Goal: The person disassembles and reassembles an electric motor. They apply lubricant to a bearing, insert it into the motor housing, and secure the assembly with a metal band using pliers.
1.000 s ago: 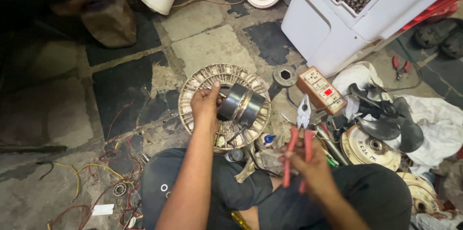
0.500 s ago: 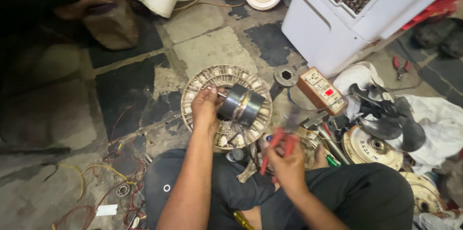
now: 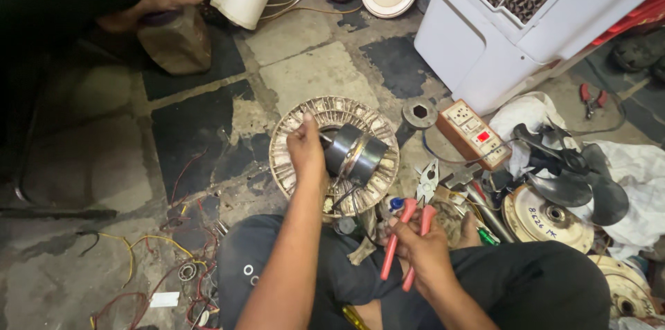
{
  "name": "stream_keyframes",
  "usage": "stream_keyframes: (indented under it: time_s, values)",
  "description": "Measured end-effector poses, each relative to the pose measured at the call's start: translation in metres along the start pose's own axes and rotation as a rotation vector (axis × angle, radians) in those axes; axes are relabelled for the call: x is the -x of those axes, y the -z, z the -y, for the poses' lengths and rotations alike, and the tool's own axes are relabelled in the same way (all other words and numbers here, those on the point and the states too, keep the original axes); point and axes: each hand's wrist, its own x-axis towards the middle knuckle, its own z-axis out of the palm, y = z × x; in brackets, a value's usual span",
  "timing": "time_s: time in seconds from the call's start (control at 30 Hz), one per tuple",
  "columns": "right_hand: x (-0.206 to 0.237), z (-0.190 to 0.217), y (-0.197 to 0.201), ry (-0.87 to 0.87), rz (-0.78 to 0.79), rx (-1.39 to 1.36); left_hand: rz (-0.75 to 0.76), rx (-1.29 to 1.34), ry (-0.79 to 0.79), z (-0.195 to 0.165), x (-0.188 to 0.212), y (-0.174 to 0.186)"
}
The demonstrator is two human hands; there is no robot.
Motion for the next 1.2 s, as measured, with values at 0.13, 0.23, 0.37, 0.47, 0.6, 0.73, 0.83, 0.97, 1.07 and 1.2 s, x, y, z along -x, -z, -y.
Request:
stream_keyframes:
  time_s: [0.13,0.23,0.37,0.47,0.6,0.73,0.83,0.97,1.07,1.2]
  values:
    - [0.000,0.013,-0.014,-0.085,0.001,-0.058,0.154,0.324,0.100,-0.002,0.008,0.009]
    - [0.000,0.019,-0.022,-0.108,0.004,-0.063,0.287,0.393,0.152,-0.002,0.008,0.018]
    - [-0.004,0.024,-0.025,-0.146,0.025,-0.095,0.137,0.299,0.143,0.003,0.003,0.016]
    - [-0.005,0.027,-0.023,-0.192,0.072,-0.127,-0.026,0.108,0.143,0.003,-0.001,0.009]
    - [-0.007,0.033,-0.030,-0.223,0.114,-0.188,-0.008,0.069,0.051,0.001,0.003,0.005]
    - [-0.003,0.032,-0.034,-0.234,0.088,-0.172,0.114,0.257,0.133,0.001,0.008,0.009]
    - [0.000,0.029,-0.035,-0.160,0.017,-0.204,0.080,0.354,0.112,-0.002,0.015,0.015]
    - [-0.006,0.018,-0.034,0.069,-0.222,-0.378,0.130,0.482,0.161,-0.004,0.025,0.032]
    - [-0.012,0.019,-0.017,-0.112,0.289,-0.139,0.156,0.498,0.145,-0.003,0.026,0.034]
    - [-0.016,0.018,-0.008,-0.261,0.122,-0.209,0.143,0.523,0.145,0.000,0.024,0.031]
